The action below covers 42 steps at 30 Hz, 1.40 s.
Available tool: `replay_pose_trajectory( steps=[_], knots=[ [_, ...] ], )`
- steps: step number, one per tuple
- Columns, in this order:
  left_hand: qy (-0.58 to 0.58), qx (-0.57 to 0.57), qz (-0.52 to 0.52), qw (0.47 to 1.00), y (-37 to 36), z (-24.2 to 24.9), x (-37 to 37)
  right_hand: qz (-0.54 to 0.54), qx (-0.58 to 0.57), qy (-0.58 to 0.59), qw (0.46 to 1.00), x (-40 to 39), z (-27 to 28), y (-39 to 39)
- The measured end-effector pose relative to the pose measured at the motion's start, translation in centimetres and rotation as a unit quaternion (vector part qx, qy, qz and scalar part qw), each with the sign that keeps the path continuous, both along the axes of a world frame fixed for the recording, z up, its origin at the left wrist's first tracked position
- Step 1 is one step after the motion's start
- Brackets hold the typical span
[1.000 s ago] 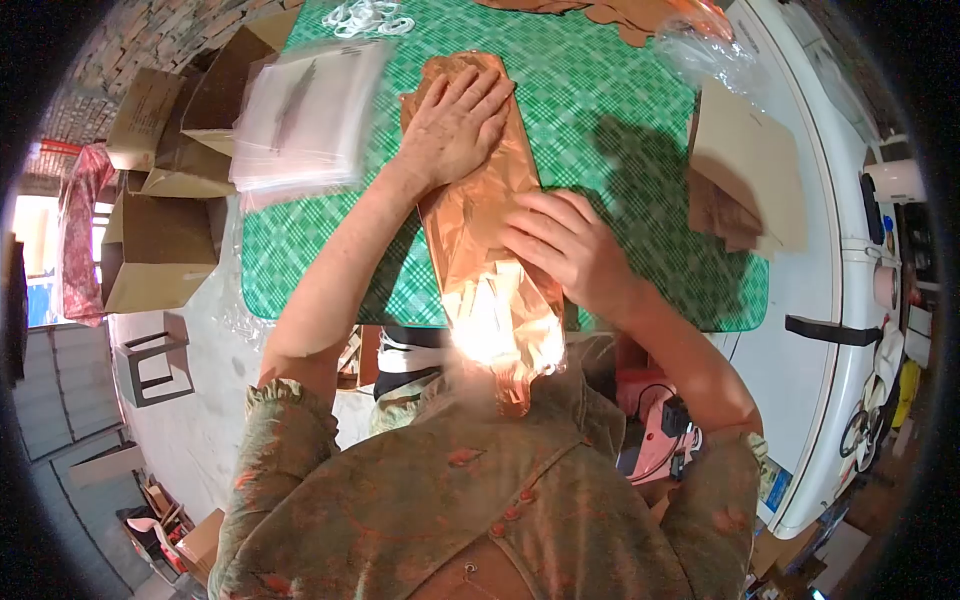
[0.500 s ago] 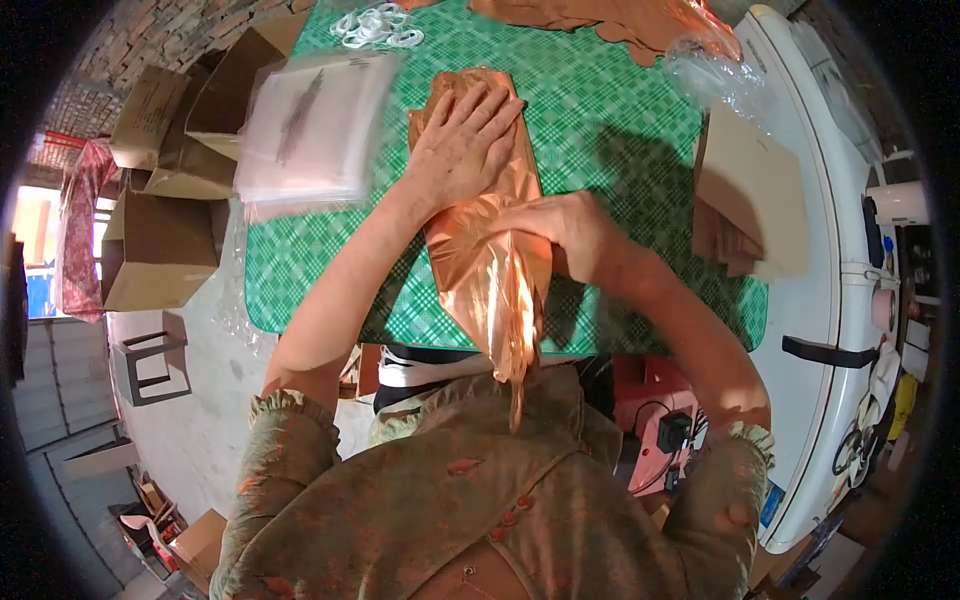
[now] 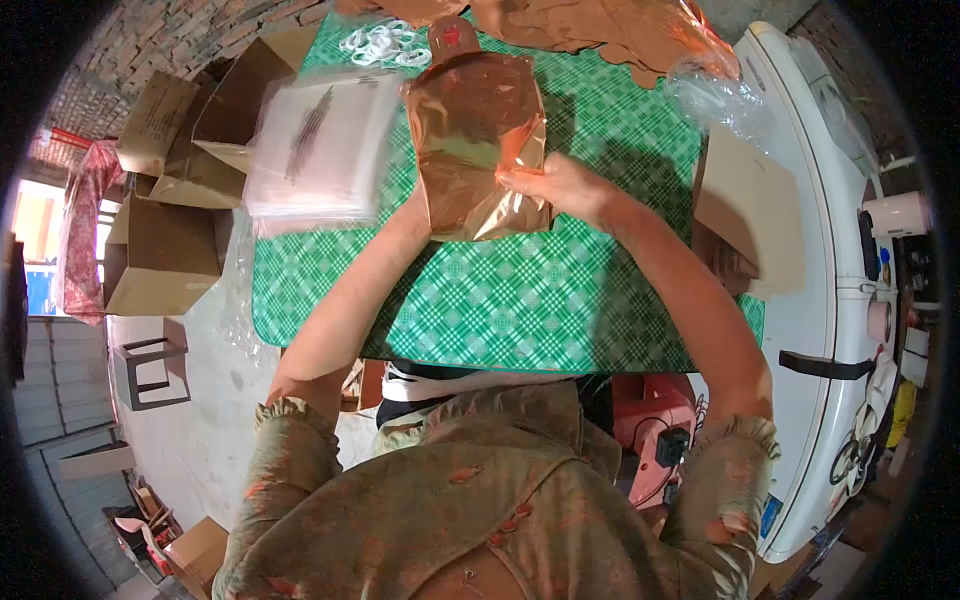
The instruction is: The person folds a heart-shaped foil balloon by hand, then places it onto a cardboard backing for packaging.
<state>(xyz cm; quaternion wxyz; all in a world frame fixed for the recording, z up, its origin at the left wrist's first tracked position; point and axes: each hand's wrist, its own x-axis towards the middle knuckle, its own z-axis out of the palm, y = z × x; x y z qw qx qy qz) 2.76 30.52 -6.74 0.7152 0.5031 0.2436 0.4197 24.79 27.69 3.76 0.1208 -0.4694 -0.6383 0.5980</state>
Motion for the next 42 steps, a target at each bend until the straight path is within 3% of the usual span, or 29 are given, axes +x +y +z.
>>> replay_pose_trajectory(
  steps=[1, 4, 5, 7, 9, 12, 18, 23, 26, 32, 34, 37, 42],
  knots=[
    [0.110, 0.032, 0.023, 0.993, -0.2, 2.0, -0.1, -0.007, -0.003, 0.001, 1.000, 0.0, -0.2, 0.0],
    [0.226, 0.167, 0.115, 0.953, -2.3, 4.9, -0.6, -0.019, -0.012, -0.001, 1.000, 0.0, -0.4, 0.2],
    [0.342, 0.223, 0.119, 0.905, -2.8, 8.2, -1.0, -0.022, -0.016, -0.001, 1.000, 0.0, -0.5, 0.2],
    [0.423, 0.335, 0.162, 0.826, -3.8, 9.5, -2.3, -0.040, -0.017, 0.015, 0.999, -0.2, -0.5, -0.1],
    [0.356, 0.452, 0.243, 0.781, -4.5, 8.4, -4.1, -0.049, -0.014, 0.016, 0.999, -0.3, -0.6, -0.2],
    [0.407, 0.341, 0.235, 0.814, -7.0, 7.7, -7.0, -0.042, -0.012, -0.002, 0.999, -0.3, -0.8, 0.1],
    [0.489, 0.296, 0.220, 0.790, -14.1, 10.2, -6.6, -0.042, -0.006, 0.006, 0.999, -0.6, -0.6, 0.0],
    [0.493, 0.313, 0.346, 0.734, -15.0, 7.5, -4.8, -0.011, 0.045, -0.012, 0.999, -0.2, -2.0, 0.8],
    [0.507, 0.318, 0.380, 0.705, -15.3, 6.4, -4.3, 0.010, 0.024, -0.123, 0.992, -0.3, -1.0, 1.1],
    [0.503, 0.294, 0.400, 0.707, -15.5, 6.6, -3.4, 0.010, 0.064, -0.006, 0.998, -0.5, -1.3, 0.3],
    [0.500, 0.283, 0.404, 0.712, -15.4, 6.7, -3.2, 0.027, 0.060, -0.032, 0.997, -0.7, -0.5, 0.4],
    [0.550, 0.303, 0.405, 0.665, -15.3, 6.8, -2.8, 0.041, 0.060, -0.053, 0.996, -0.7, -0.6, 0.8],
    [0.569, 0.324, 0.409, 0.635, -15.3, 6.9, -2.4, 0.038, 0.045, -0.023, 0.998, -0.9, 0.1, 0.5]
  ],
)
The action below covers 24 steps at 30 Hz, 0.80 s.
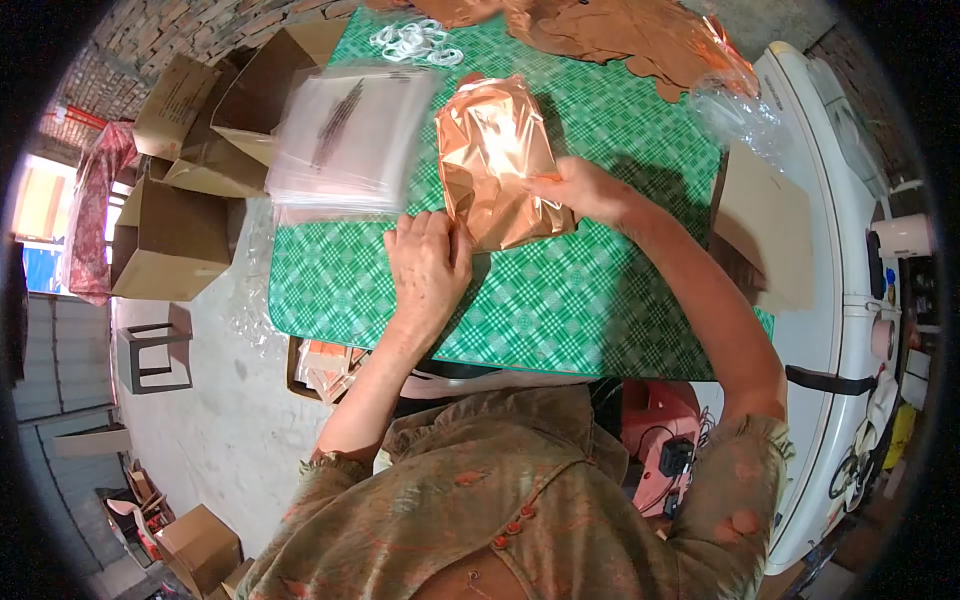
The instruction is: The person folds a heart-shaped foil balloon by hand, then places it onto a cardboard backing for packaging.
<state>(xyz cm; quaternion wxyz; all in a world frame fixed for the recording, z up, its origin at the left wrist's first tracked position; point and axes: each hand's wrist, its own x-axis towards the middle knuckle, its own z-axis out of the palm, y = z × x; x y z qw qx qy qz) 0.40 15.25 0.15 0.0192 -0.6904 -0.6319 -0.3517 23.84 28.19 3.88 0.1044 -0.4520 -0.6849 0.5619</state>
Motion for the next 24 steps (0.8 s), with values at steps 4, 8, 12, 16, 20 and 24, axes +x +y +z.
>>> replay_pose_trajectory(
  steps=[4, 8, 12, 16, 20, 24],
  knots=[
    [0.024, 0.017, 0.005, 1.000, 0.0, -0.1, 0.2, -0.019, -0.014, 0.025, 0.999, 0.4, -2.3, 0.8],
    [0.037, 0.017, 0.005, 0.999, 0.0, -0.1, 0.3, -0.031, -0.060, 0.005, 0.998, 0.0, -0.6, 0.3],
    [0.048, -0.009, -0.001, 0.999, -0.2, 0.2, 0.1, -0.018, -0.031, -0.016, 0.999, 0.1, -0.9, 0.5],
    [0.047, 0.024, -0.027, 0.998, 0.4, 1.6, -0.5, -0.019, 0.025, -0.021, 0.999, 0.0, -1.4, 0.4],
    [0.064, 0.051, -0.189, 0.979, 2.6, 3.4, 0.1, -0.021, 0.024, 0.026, 0.999, 0.3, -2.7, 0.6],
    [0.101, -0.004, -0.301, 0.948, 5.0, 1.2, 0.2, -0.020, 0.019, 0.021, 0.999, 0.0, -2.5, 0.5]
  ],
)
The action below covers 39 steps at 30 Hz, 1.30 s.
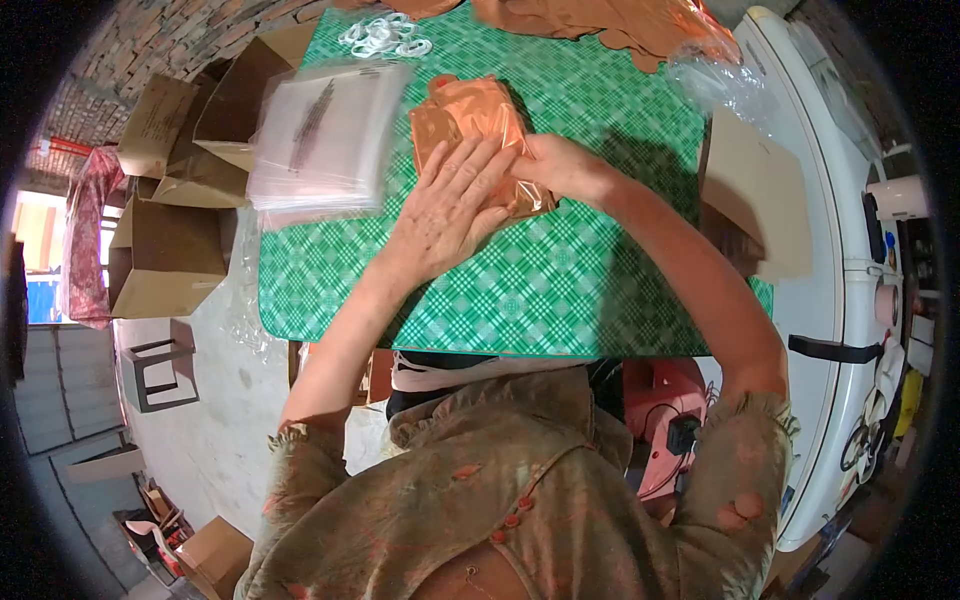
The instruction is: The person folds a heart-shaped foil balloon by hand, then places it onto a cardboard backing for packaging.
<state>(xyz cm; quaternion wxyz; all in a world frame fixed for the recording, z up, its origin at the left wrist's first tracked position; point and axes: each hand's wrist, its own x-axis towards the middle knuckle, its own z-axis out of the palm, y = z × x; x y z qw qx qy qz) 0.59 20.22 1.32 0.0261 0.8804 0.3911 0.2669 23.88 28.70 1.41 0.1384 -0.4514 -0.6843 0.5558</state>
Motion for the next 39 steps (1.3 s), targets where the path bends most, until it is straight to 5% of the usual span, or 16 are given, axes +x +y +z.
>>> replay_pose_trajectory(
  steps=[5, 11, 14, 21, 24, 39],
  knots=[
    [0.039, -0.011, 0.000, 0.999, 0.3, -1.2, -0.2, -0.005, -0.029, 0.013, 0.999, -0.1, 0.8, -0.4],
    [0.064, -0.022, 0.002, 0.998, 0.5, -1.0, -0.2, -0.191, 0.004, 0.074, 0.979, 0.2, 3.5, -4.1],
    [0.074, -0.028, 0.001, 0.997, 0.4, -1.0, -0.1, -0.151, 0.230, 0.082, 0.958, 2.8, 1.1, -5.7],
    [0.100, -0.020, -0.002, 0.995, 0.4, -0.8, -0.2, -0.134, 0.235, 0.021, 0.962, 2.5, 0.5, -8.2],
    [0.103, -0.020, -0.005, 0.994, 0.5, -0.7, -0.2, -0.175, -0.005, 0.031, 0.984, 2.5, 2.3, -8.6],
    [0.104, -0.053, -0.009, 0.993, 0.5, -0.5, -0.2, -0.167, 0.012, -0.067, 0.984, 1.7, 1.9, -8.1]
  ],
)
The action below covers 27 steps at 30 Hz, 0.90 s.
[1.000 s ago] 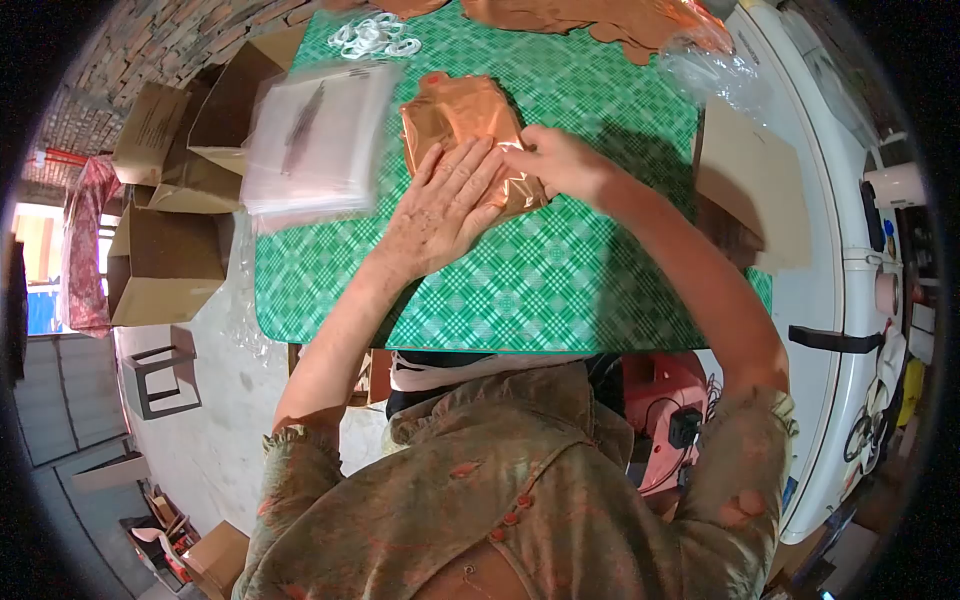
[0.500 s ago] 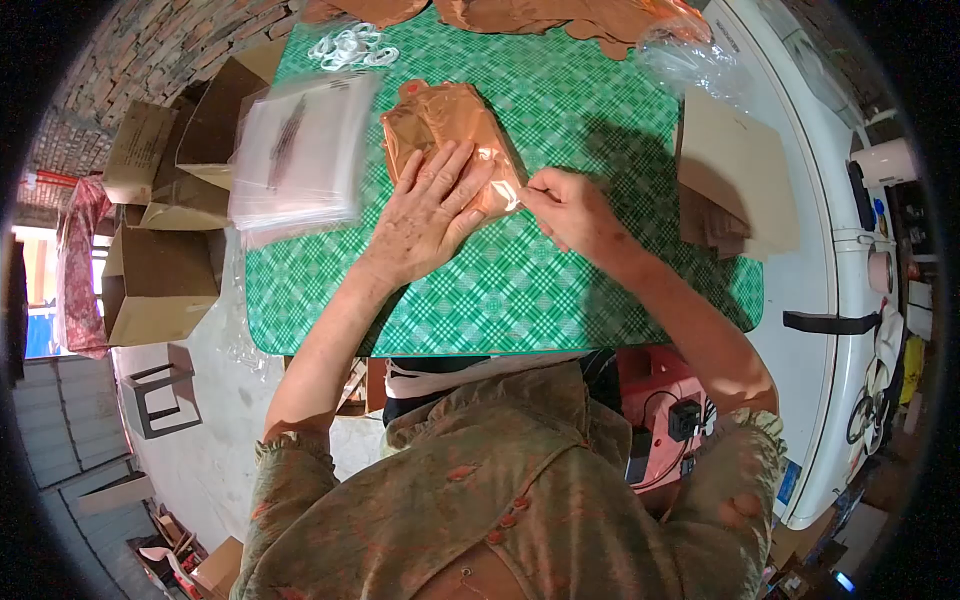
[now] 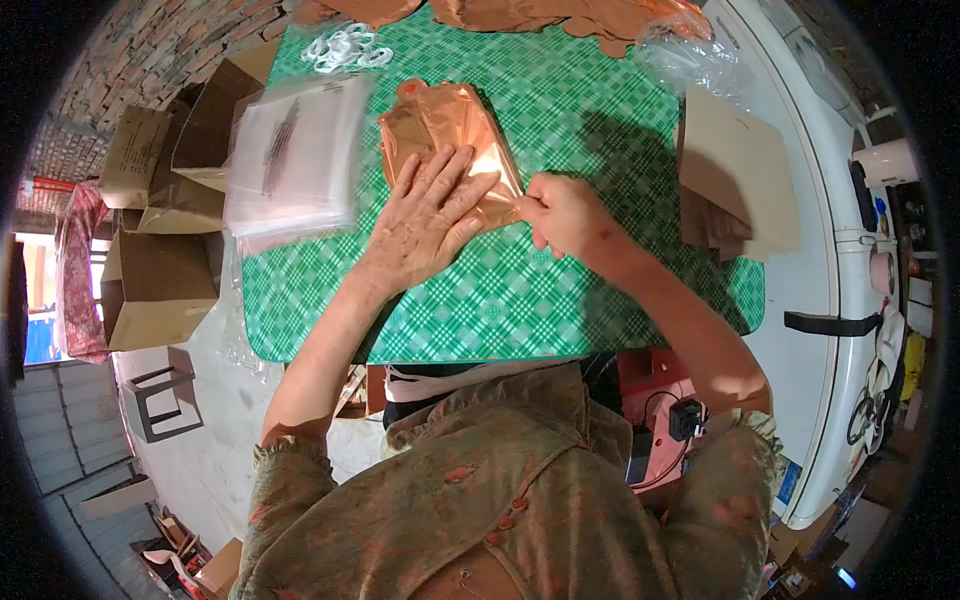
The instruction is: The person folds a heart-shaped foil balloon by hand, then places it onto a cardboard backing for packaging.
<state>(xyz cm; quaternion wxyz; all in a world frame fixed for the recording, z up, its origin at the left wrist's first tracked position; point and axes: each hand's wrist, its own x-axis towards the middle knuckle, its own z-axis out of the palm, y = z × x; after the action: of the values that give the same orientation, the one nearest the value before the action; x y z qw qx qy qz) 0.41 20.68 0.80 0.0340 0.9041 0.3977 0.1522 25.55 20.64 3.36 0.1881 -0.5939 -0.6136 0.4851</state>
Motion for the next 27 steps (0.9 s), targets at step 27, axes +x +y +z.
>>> replay_pose_trajectory(
  steps=[27],
  knots=[
    [-0.093, -0.009, -0.006, 0.996, -0.1, 1.1, -0.1, 0.165, 0.417, -0.284, 0.848, -2.1, -2.8, -1.0]
  ],
)
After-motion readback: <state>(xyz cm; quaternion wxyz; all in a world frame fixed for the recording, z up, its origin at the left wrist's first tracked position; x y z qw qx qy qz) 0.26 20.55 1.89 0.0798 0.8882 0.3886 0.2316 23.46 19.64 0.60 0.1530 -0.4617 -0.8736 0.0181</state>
